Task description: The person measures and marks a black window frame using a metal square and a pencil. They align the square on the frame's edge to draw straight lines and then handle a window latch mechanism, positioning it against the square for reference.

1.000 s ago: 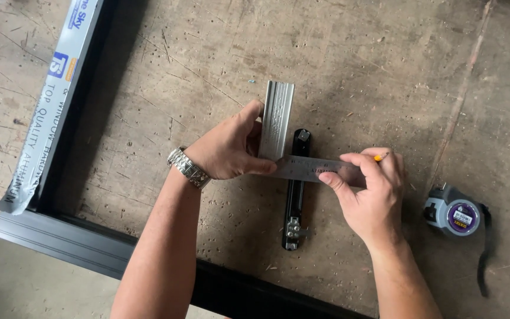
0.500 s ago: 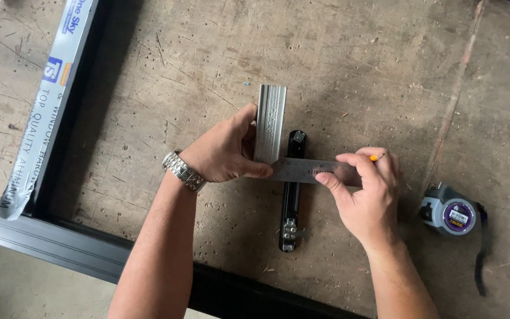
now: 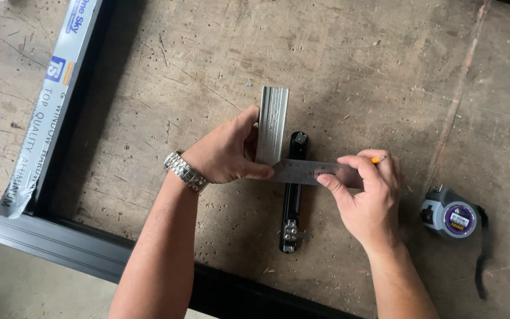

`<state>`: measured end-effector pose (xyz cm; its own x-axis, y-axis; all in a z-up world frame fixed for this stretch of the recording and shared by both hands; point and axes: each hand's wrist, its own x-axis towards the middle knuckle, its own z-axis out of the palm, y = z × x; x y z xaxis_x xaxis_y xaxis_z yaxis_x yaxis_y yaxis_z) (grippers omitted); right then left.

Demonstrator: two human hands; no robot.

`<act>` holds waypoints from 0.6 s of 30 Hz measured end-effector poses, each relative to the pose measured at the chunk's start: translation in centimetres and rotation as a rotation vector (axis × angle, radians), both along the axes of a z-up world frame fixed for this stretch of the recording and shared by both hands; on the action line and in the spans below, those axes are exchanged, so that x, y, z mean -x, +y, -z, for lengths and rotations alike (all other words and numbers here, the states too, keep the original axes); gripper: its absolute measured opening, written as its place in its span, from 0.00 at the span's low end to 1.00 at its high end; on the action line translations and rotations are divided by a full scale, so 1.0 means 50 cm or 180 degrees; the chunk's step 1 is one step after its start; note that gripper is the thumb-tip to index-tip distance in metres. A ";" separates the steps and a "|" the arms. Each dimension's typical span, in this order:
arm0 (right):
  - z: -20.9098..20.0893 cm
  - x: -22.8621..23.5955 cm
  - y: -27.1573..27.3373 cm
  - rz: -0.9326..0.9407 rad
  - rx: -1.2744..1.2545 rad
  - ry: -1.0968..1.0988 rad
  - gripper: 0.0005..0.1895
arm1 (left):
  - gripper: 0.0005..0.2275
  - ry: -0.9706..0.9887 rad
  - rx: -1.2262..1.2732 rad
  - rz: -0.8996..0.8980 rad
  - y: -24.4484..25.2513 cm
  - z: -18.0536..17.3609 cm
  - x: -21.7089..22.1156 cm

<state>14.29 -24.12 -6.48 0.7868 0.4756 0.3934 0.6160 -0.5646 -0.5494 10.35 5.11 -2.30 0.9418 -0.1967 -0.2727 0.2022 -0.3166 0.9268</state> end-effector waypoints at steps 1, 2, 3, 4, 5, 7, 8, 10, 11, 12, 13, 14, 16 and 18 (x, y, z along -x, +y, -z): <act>-0.001 0.000 0.000 -0.0006 -0.0007 0.0009 0.20 | 0.33 -0.0036 -0.0001 0.0009 0.001 -0.002 -0.002; -0.002 0.001 0.000 -0.0007 -0.0007 0.0007 0.20 | 0.33 -0.0037 -0.0001 0.0008 0.000 0.001 0.000; -0.003 0.001 0.000 -0.0004 -0.0010 0.0016 0.20 | 0.33 -0.0026 -0.0004 0.0018 0.000 0.005 0.002; -0.003 0.002 0.000 -0.0001 -0.0013 0.0025 0.21 | 0.32 -0.0015 -0.0008 0.0028 0.000 0.008 0.003; -0.003 0.002 0.000 -0.0002 -0.0013 0.0025 0.21 | 0.32 -0.0014 -0.0008 0.0027 0.001 0.012 0.004; -0.002 0.002 0.000 0.0014 0.0022 0.0000 0.21 | 0.33 -0.0014 0.0047 0.0026 0.004 0.021 0.004; -0.001 0.002 0.000 0.0014 0.0021 0.0000 0.21 | 0.33 -0.0015 0.0046 0.0026 0.003 0.019 0.003; 0.001 0.002 -0.001 0.0018 0.0009 0.0010 0.21 | 0.32 -0.0043 0.0029 0.0053 0.001 0.017 0.001; -0.001 0.002 0.001 0.0018 0.0008 0.0009 0.21 | 0.32 -0.0045 0.0027 0.0053 0.001 0.020 0.003; -0.003 0.003 0.002 0.0012 0.0001 0.0017 0.21 | 0.33 -0.0051 0.0025 0.0056 0.001 0.023 0.004; -0.005 0.004 0.003 0.0006 -0.0005 0.0023 0.21 | 0.33 -0.0059 0.0022 0.0058 0.001 0.026 0.005; -0.004 0.004 0.003 0.0006 -0.0006 0.0021 0.21 | 0.33 -0.0061 0.0021 0.0058 0.002 0.024 0.005; -0.002 0.003 0.002 0.0003 -0.0004 -0.0009 0.21 | 0.32 -0.0080 -0.0017 0.0045 0.003 0.020 0.006; 0.001 0.002 0.001 0.0003 -0.0006 -0.0027 0.21 | 0.33 -0.0070 -0.0012 0.0033 0.001 0.021 0.005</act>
<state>14.19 -24.09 -6.52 0.7839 0.4740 0.4009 0.6200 -0.5642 -0.5452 10.09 5.18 -3.33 0.9455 -0.2055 -0.2527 0.1785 -0.3222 0.9297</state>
